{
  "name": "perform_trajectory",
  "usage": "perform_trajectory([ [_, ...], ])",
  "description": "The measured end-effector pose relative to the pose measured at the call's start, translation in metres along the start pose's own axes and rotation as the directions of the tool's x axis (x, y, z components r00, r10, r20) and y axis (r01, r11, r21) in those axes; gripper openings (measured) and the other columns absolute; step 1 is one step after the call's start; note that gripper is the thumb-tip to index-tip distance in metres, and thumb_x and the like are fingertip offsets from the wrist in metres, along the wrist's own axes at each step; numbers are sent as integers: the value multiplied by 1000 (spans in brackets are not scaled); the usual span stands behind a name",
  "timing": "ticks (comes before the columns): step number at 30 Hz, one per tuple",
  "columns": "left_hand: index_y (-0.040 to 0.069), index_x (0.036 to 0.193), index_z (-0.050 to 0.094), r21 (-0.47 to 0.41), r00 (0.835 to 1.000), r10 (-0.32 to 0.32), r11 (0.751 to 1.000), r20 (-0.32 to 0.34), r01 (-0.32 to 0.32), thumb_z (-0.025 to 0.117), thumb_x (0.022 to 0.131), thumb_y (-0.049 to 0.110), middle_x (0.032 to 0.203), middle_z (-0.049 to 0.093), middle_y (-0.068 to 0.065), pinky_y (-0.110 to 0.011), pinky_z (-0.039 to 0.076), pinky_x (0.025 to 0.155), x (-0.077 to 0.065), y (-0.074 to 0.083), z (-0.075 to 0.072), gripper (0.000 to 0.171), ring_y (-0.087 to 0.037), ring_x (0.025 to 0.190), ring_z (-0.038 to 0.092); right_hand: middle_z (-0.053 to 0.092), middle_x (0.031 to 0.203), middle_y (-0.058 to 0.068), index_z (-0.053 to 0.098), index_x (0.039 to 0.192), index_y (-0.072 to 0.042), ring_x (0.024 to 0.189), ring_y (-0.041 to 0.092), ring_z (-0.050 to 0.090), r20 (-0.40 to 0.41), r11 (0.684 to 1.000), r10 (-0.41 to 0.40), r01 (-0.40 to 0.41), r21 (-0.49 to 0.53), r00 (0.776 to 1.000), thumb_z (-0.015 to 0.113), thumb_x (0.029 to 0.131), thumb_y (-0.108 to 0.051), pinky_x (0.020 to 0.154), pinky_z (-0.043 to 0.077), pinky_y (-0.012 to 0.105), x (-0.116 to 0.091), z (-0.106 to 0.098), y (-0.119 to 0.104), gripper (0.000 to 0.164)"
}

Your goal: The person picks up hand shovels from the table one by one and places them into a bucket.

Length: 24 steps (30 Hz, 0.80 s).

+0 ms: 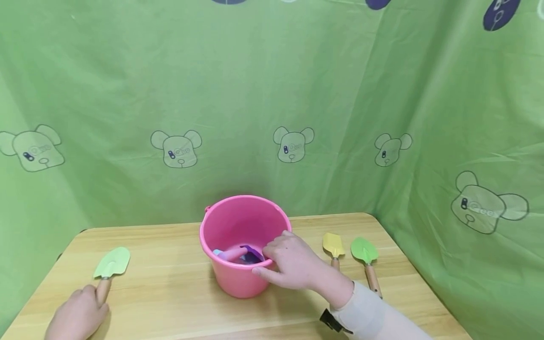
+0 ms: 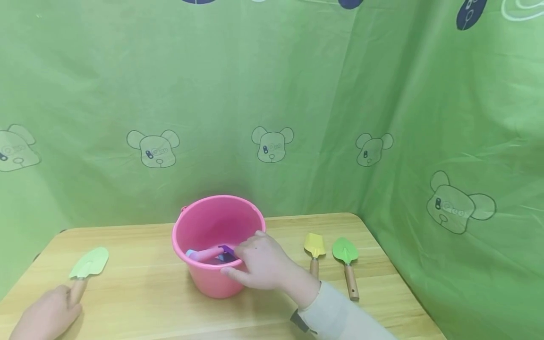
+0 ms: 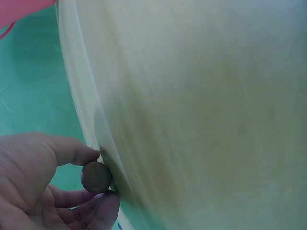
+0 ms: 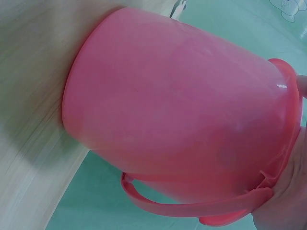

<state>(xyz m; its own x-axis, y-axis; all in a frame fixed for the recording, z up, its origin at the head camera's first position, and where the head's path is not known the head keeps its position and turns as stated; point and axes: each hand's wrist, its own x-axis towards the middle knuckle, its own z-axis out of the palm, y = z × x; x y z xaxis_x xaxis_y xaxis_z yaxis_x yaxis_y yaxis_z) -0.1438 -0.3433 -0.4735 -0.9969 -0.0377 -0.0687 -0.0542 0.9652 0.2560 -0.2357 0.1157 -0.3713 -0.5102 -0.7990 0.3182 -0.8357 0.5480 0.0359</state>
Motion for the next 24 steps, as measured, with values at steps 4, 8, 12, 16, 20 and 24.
perform_trajectory([
  [4,4,97,35,39,1000,24,999,1,-24,50,83,14,70,46,-9,-48,44,52,0,0,1,23,-29,65,50,38,61,-17,40,65,-27,59,4,36,4,1000,1,-1,2,1000,35,90,-63,68,31,28,0,0,0,43],
  [8,4,96,36,19,1000,1,1000,16,-1,50,83,15,71,48,-9,-50,45,55,0,-1,1,22,-30,67,52,38,60,-17,40,66,-27,58,4,36,0,1000,-3,3,-1,1000,35,90,-63,68,31,29,0,1,0,43],
  [12,5,95,35,24,999,4,1000,34,-5,52,82,16,69,46,-8,-47,44,52,-1,-2,1,25,-26,64,50,38,61,-17,41,66,-28,59,4,36,-6,1000,-11,11,-4,1000,35,90,-63,68,31,28,0,2,1,43],
  [16,0,92,40,-7,998,-32,999,49,32,55,82,20,70,48,-8,-48,45,55,0,-2,0,26,-26,66,51,38,61,-17,40,66,-28,59,4,36,-12,1000,-14,14,-6,1000,35,90,-63,68,31,28,0,2,1,43],
  [20,-3,84,45,-48,995,-78,996,58,81,55,82,23,72,50,-8,-50,46,59,1,-3,-1,28,-26,68,53,38,60,-17,40,66,-27,58,4,36,-12,1000,-12,12,-3,1000,35,90,-62,67,31,28,0,1,1,43],
  [24,-5,84,46,-58,995,-84,995,58,87,56,81,24,72,51,-8,-49,46,60,1,-3,-3,31,-25,68,54,38,60,-17,40,66,-27,58,4,36,-13,1000,-15,15,-2,1000,35,90,-62,67,31,28,0,1,1,43],
])
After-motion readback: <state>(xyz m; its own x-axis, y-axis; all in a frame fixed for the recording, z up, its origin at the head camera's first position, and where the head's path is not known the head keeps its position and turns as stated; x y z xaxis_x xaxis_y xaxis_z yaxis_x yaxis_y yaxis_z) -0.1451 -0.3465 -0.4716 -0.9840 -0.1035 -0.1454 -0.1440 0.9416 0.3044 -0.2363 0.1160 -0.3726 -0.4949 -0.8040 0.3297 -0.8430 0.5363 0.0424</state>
